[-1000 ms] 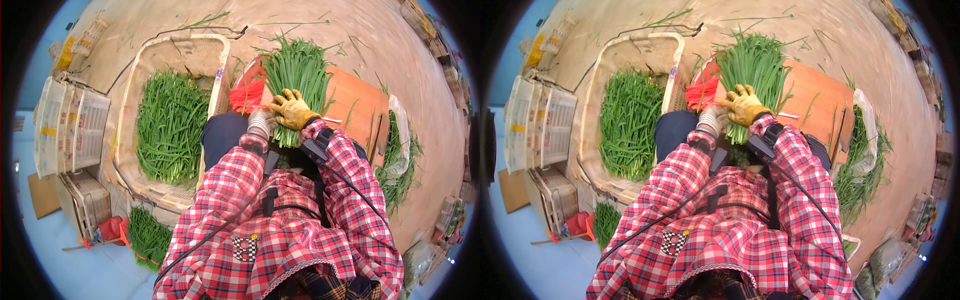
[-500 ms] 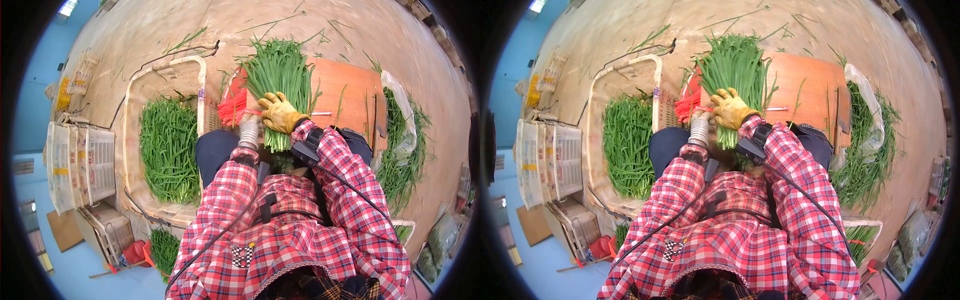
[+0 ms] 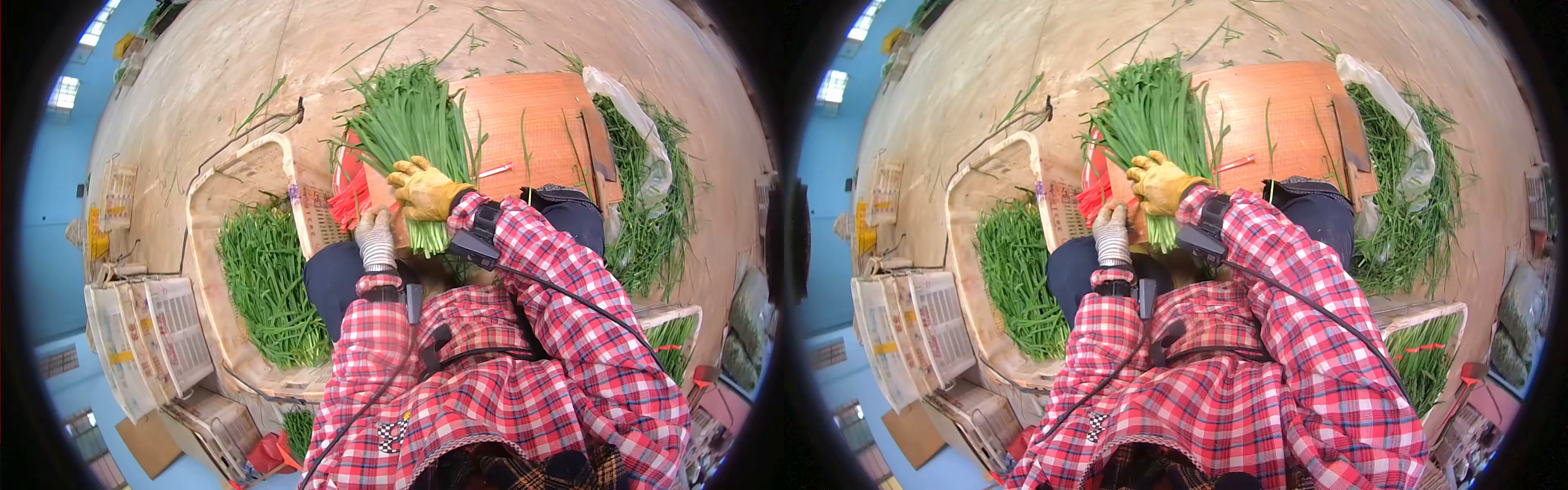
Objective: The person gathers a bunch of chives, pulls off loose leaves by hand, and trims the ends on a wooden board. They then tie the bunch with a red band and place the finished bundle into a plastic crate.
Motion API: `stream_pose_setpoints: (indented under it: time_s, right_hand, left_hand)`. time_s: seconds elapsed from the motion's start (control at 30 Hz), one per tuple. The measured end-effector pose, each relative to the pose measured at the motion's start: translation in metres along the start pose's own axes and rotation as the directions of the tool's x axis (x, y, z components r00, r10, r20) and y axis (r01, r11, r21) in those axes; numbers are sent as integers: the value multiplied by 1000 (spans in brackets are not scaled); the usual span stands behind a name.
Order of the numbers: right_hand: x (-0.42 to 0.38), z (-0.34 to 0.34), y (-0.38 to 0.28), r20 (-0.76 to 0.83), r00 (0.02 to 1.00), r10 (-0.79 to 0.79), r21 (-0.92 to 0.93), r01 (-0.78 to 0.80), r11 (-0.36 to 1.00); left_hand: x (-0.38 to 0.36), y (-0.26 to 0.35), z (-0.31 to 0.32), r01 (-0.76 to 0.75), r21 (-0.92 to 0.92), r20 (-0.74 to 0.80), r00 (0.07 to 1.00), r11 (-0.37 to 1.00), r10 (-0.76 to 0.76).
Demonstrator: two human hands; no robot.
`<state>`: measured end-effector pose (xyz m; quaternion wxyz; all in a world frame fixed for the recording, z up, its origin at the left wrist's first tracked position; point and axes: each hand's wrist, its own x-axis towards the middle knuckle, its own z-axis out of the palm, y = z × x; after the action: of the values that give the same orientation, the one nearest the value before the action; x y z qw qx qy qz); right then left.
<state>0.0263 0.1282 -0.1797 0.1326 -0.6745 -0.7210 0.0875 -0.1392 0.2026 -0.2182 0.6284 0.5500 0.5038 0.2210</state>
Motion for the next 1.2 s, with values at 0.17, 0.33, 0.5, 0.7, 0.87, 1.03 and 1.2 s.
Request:
stream_pose_setpoints:
  time_s: [0.17,0.33,0.5,0.7,0.87,1.03,1.2]
  right_hand:
    - [3,2,0,10,999,37,64,-38,997]
    - [2,-7,2,78,997,24,50,-28,998]
    - [1,-3,8,93,996,8,29,-11,1000]
    - [2,-3,2,25,999,38,30,-38,999]
    - [-2,-35,-8,-253,964,80,91,-58,994]
    - [-104,-104,55,33,857,514,21,-515,857]
    - [-173,-78,85,344,760,552,-347,-444,826]
  left_hand:
    - [-12,14,11,-23,-215,143,988,976,55]
    - [5,0,17,-12,-217,181,982,976,53]
    - [27,-23,10,-341,248,66,940,907,335]
    - [-11,19,23,-346,-22,159,925,938,345]
    - [6,12,24,-73,-225,166,980,972,112]
    - [21,-5,22,-138,-193,128,978,971,165]
    - [19,-1,21,-103,-294,144,978,950,150]
